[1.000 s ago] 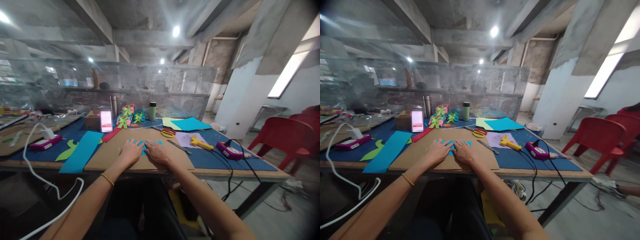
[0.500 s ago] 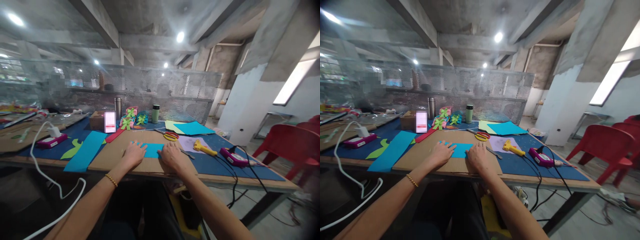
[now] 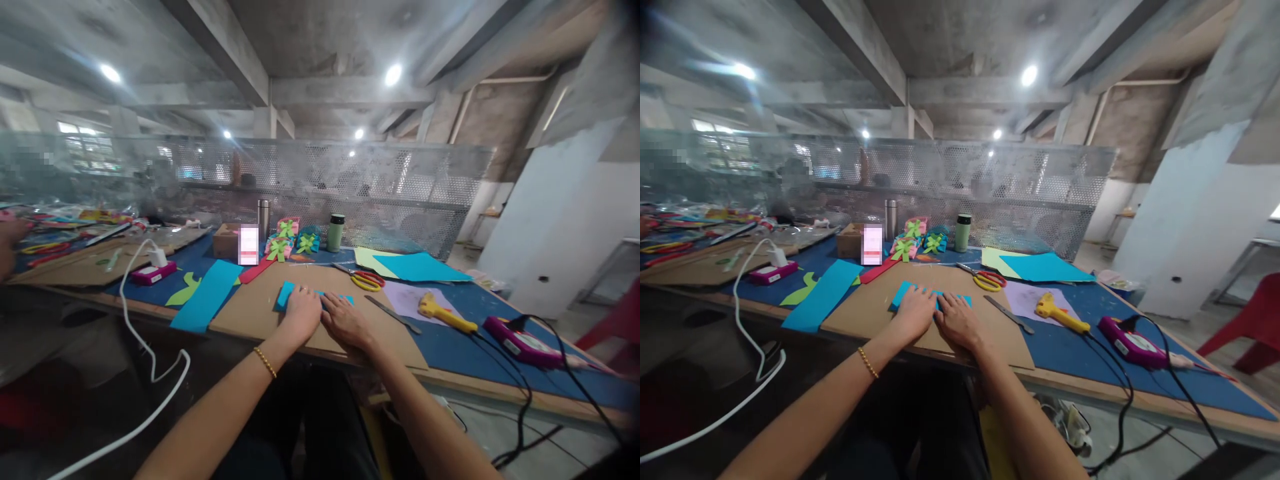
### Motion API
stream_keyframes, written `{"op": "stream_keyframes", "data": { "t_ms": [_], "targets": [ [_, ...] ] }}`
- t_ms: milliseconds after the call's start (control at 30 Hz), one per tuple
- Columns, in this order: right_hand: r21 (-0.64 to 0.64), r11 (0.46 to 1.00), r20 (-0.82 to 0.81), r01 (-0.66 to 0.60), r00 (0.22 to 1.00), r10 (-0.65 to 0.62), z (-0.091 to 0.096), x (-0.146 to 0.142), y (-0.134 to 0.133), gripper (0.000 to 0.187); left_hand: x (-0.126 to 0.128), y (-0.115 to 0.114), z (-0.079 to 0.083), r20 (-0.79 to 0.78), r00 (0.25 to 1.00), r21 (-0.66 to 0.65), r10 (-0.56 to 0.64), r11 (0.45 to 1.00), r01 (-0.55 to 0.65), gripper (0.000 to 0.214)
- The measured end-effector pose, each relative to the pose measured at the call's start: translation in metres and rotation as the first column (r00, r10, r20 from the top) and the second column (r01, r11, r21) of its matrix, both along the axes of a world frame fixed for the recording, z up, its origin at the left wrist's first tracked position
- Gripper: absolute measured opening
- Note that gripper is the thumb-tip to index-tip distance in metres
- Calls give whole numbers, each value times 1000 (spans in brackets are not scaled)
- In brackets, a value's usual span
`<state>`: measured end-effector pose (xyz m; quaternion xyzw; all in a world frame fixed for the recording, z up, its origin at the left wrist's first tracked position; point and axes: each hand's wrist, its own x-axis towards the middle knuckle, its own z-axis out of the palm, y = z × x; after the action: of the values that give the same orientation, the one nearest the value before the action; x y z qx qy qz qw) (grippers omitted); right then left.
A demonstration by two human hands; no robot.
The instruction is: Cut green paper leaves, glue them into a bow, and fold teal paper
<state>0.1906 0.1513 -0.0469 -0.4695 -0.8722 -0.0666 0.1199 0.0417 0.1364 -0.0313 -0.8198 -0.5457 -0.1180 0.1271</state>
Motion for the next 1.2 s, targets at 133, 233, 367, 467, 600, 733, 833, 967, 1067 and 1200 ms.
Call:
{"op": "stream_keyframes", "data": {
  "t_ms": [133, 233, 367, 467, 600, 733, 833, 967, 1067, 1200],
  "targets": [
    [-2, 1000, 1, -2, 1000, 2, -1, 0, 3, 47, 0, 4, -8, 47, 997, -41, -57, 997, 59, 46],
    [-1, 1000, 2, 3, 1000, -3, -2, -1, 3, 48, -13, 9, -14, 70, 997, -73, -36, 996, 41, 46],
    [-4, 1000, 4, 15, 1000, -15, -3, 0, 3, 48, -30, 13, -16, 94, 996, -100, -5, 995, 14, 48],
    [-6, 1000, 1, 15, 1000, -15, -4, 1, 3, 48, -35, 14, -17, 121, 992, -124, 31, 992, -16, 55],
    [-10, 1000, -6, 15, 1000, -15, -5, 1, 5, 48, -36, 13, -18, 143, 985, -153, 100, 985, -78, 70],
    [-15, 1000, -13, 13, 1000, -13, -4, 0, 3, 48, -45, 14, -18, 127, 972, -158, 195, 972, -174, 84],
    [-5, 1000, -28, 2, 1000, -2, -2, 0, 2, 46, -60, 17, -15, 100, 951, -146, 293, 949, -278, 90],
    [6, 1000, -56, -7, 998, 7, -2, -1, 1, 44, -65, 13, -6, 77, 926, -43, 370, 929, -367, 85],
    [1, 1000, -62, -5, 998, 5, -3, 0, 1, 44, -44, 5, 0, 120, 961, 139, 248, 955, -263, 83],
    [-13, 1000, -40, -4, 999, 3, -4, 1, 1, 49, -13, 3, -1, 108, 989, -141, -96, 984, 111, 70]
  ]
}}
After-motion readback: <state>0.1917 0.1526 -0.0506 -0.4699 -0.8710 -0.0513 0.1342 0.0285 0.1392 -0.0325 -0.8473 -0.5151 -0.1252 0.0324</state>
